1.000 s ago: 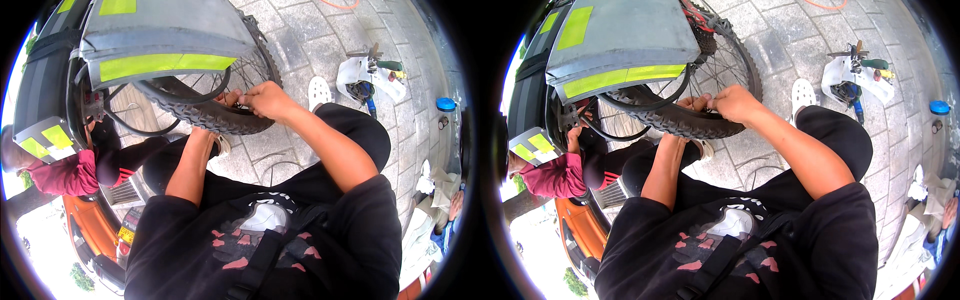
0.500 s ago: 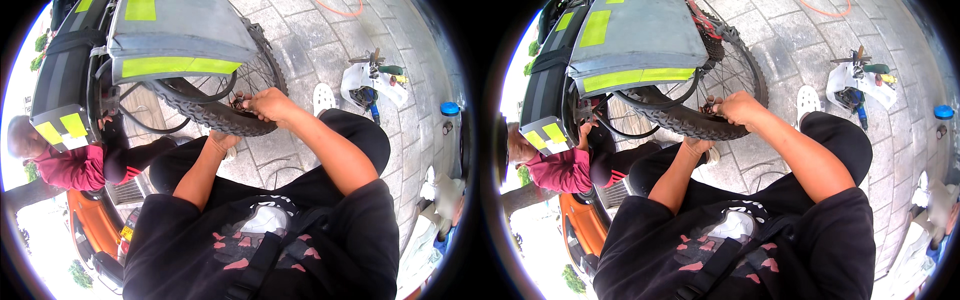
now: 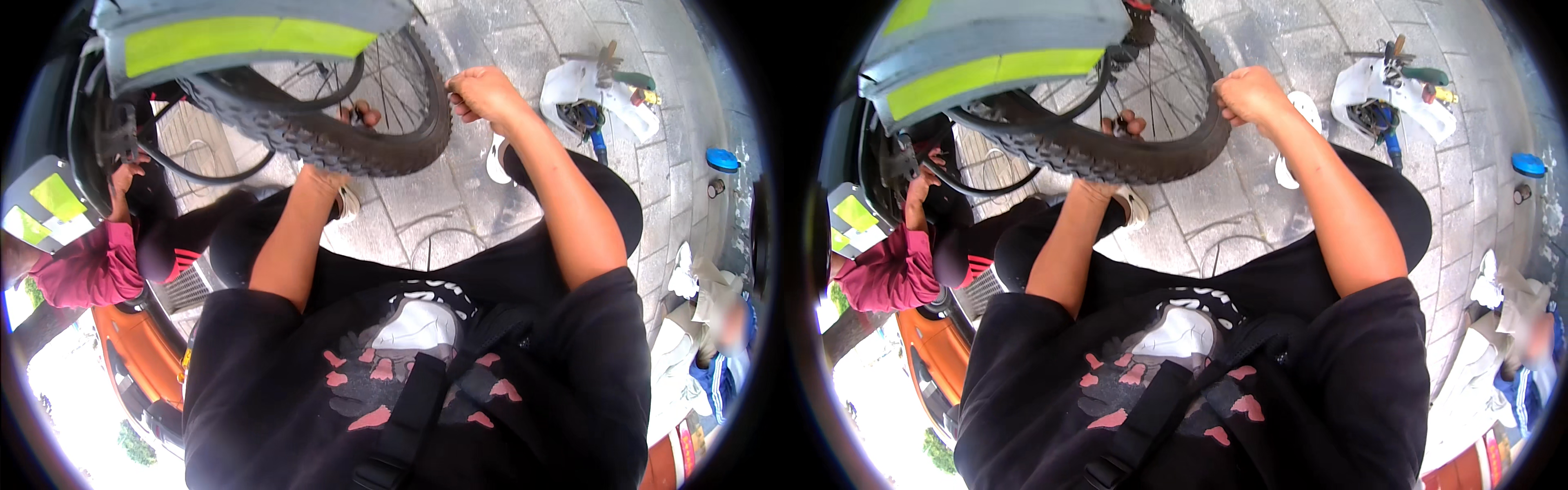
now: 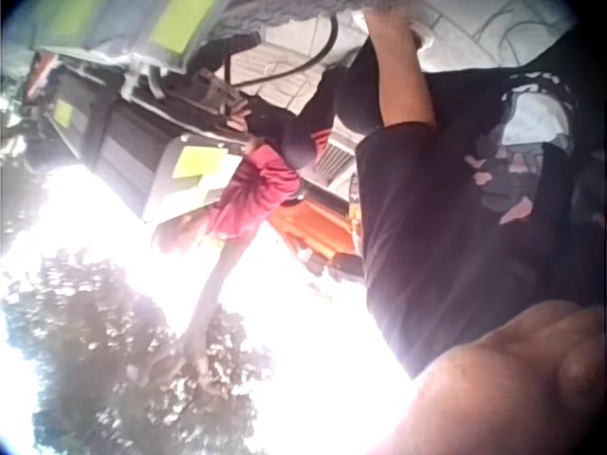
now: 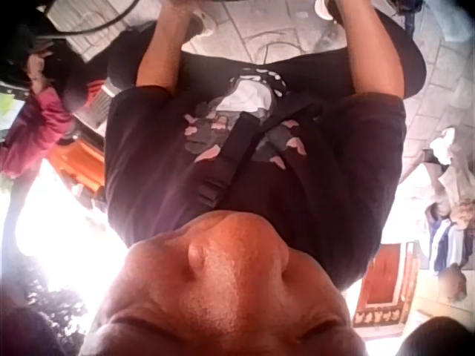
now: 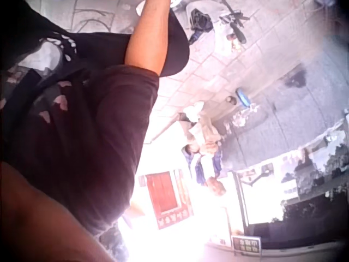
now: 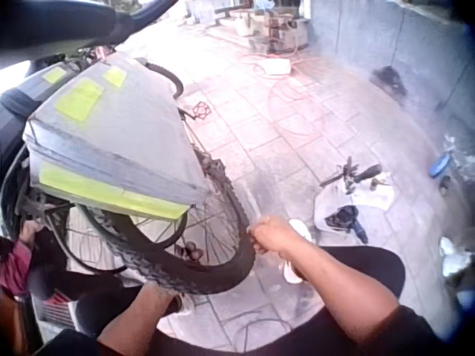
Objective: The person is sitting on the ground and working on the rear tire of a bicycle. They use a tool to pry the tire away from the rim and then pull the inner tube out of the tire with their hands.
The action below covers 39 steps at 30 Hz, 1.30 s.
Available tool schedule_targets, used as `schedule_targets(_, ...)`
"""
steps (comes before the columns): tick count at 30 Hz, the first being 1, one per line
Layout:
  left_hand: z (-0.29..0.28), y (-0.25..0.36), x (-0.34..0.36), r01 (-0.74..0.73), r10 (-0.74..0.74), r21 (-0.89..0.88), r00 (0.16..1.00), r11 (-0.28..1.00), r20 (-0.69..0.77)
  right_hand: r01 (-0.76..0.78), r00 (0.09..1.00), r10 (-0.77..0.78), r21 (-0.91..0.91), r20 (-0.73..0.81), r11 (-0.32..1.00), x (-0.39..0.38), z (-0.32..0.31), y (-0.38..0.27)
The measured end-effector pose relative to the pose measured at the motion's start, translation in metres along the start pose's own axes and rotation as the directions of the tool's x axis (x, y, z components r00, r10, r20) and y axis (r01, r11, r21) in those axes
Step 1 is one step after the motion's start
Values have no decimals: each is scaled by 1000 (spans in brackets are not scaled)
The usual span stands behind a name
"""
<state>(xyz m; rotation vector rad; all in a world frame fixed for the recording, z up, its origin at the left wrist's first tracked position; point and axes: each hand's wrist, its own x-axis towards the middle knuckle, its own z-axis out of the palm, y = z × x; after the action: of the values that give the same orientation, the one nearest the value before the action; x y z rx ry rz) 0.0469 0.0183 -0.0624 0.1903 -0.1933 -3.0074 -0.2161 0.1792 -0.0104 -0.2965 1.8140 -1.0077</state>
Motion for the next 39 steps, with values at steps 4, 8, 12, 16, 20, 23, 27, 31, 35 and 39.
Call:
schedule_targets(4,14,4,-4,-76,162,325,956,943,-246,-38,997,61,-419,42,907,20,5,66)
schedule_targets(8,57,9,1,221,248,583,748,782,-615,176,966,42,-764,256,621,39,33,137)
schedule_targets(12,94,3,2,422,420,719,604,552,-677,392,907,-50,-793,419,467,44,75,225)
schedule_targets(16,104,10,2,530,415,718,588,450,-694,710,698,-63,-677,714,194,41,103,297)
schedule_targets(20,107,9,2,622,468,697,527,357,-709,830,554,-118,-536,824,154,30,129,333)
schedule_targets(23,91,13,-5,615,378,656,537,437,-754,854,520,-151,-515,841,76,28,147,369)
schedule_targets(27,102,6,5,505,267,619,604,601,-751,797,602,44,-603,797,21,29,156,358)
schedule_targets(31,103,4,5,500,295,675,639,542,-710,770,626,76,-631,776,99,33,157,368)
schedule_targets(35,104,2,6,518,304,648,599,559,-741,780,622,53,-624,781,44,28,160,392)
schedule_targets(39,103,5,6,503,298,654,615,565,-730,776,624,126,-630,771,13,29,151,380)
